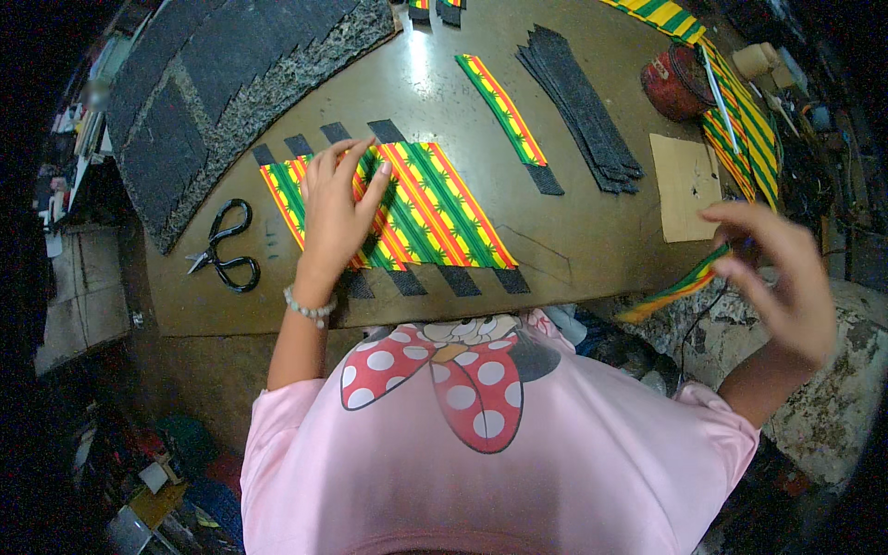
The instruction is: The person assembles a flat panel by layering black fabric strips over a green and yellow striped base. They repeatedly pick strips, align them, and press them into place, then flip the panel to add more strips on the other side.
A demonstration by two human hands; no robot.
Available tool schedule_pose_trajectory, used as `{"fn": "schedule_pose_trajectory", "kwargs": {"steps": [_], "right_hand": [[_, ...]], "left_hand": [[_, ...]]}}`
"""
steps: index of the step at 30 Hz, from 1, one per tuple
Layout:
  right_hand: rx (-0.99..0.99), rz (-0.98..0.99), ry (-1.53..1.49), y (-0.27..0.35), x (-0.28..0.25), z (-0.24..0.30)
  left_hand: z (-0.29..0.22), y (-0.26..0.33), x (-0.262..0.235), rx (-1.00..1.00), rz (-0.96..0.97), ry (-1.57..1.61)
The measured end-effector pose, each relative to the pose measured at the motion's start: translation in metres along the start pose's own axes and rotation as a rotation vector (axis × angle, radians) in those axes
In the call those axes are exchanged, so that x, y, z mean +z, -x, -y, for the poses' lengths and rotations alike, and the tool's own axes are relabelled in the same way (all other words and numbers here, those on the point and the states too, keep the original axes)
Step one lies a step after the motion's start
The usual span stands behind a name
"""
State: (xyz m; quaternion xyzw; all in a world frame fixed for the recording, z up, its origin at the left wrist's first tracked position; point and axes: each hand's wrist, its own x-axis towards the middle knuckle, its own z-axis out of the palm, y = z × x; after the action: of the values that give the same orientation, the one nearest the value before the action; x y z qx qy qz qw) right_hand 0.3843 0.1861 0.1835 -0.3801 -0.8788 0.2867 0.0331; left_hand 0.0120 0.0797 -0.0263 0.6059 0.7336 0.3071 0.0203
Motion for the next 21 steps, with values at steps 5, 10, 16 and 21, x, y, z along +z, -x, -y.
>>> {"fn": "schedule_pose_trajectory", "kwargs": {"steps": [5, 10, 16, 21], "right_hand": [[-0.173, 0.126, -0.163, -0.096, 0.024, -0.022], [-0.336, -0.253, 0.098, -0.215, 0.117, -0.043], [-0.370, 0.289, -0.330, -0.236, 0.182, 0.010], [-0.325, 0.321, -0.388, -0.221, 0.180, 0.018]], "left_hand": [[0.008, -0.008, 0.009, 0.090, 0.004, -0.161], [0.015, -0.012, 0.005, 0.042, 0.058, -0.071], [0.013, -0.012, -0.001, 0.092, -0.026, -0.071], [0.012, -0.020, -0.019, -0.143, 0.157, 0.308]]}}
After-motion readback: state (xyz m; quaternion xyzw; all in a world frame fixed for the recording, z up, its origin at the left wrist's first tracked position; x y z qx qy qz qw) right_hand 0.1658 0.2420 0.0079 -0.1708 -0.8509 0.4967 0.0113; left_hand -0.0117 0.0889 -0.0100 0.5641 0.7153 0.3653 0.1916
